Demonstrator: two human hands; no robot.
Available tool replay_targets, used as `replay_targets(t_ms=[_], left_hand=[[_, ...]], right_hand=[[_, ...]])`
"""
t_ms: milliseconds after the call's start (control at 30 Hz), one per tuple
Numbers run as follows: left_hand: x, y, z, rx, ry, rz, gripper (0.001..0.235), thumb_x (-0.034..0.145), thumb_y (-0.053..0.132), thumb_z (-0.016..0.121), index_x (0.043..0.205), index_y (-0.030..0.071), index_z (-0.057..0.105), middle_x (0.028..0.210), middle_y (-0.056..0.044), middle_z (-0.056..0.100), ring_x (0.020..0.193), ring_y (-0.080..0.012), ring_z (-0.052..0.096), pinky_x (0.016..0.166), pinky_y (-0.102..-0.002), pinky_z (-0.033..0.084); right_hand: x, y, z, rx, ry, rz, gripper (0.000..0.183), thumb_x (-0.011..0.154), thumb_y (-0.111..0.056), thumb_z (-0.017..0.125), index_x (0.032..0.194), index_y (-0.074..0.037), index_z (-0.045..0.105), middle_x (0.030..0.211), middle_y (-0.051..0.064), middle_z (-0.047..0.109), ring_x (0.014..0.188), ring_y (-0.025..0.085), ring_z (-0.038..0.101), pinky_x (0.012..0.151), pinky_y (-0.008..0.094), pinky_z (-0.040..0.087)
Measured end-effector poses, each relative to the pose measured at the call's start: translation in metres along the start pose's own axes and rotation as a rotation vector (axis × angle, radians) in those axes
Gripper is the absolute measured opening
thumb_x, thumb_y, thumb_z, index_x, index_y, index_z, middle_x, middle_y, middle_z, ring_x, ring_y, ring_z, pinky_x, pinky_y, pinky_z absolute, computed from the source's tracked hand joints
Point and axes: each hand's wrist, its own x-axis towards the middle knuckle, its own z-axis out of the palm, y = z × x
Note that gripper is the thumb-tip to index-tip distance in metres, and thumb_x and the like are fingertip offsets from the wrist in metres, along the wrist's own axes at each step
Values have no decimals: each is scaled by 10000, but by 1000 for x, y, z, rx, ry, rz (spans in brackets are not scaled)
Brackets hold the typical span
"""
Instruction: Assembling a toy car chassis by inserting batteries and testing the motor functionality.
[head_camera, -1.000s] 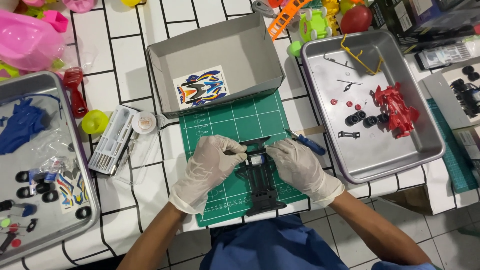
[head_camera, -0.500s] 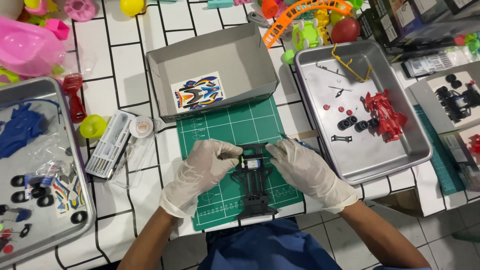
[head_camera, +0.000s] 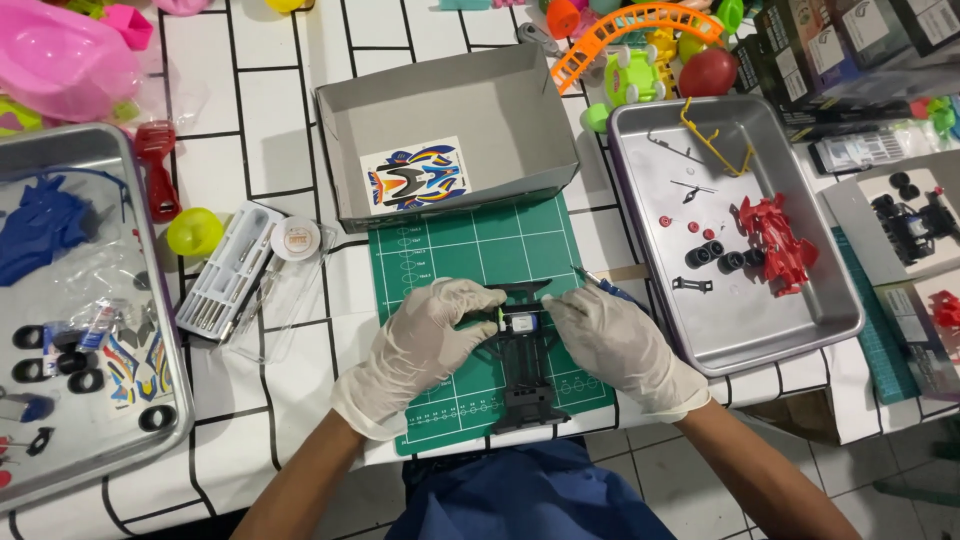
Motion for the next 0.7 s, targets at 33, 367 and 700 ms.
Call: replay_targets(t_ms=[33,367,700], left_hand=[[-1,0,0,-2,7,-3,241,771,173,867,1007,184,824,1021,9,813,1012,-228,734,904,-337,596],[2,9,1,-257,206,-32,356,653,177,986,884,189,715,775,49,711,770,-130,697,771,-291,581],[5,29,-21,-713,-59,-270,470,797,8,831,1251,72,725,1173,-103,793,1080,-148,706,956,-306,588]], right_hand=[[13,-11,-27,0,-2,-7,251,958,-317,547,1115,-193,698,995,1,630,854,207,643,592,351,573],[49,-43,-76,764,318,483,163,842,-76,815,988,-142,843,868,3,741,718,112,699,632,226,594],[72,-70,-83,889,433,504,132,775,22,857,886,-48,846,789,97,768,702,207,746,623,269,595]])
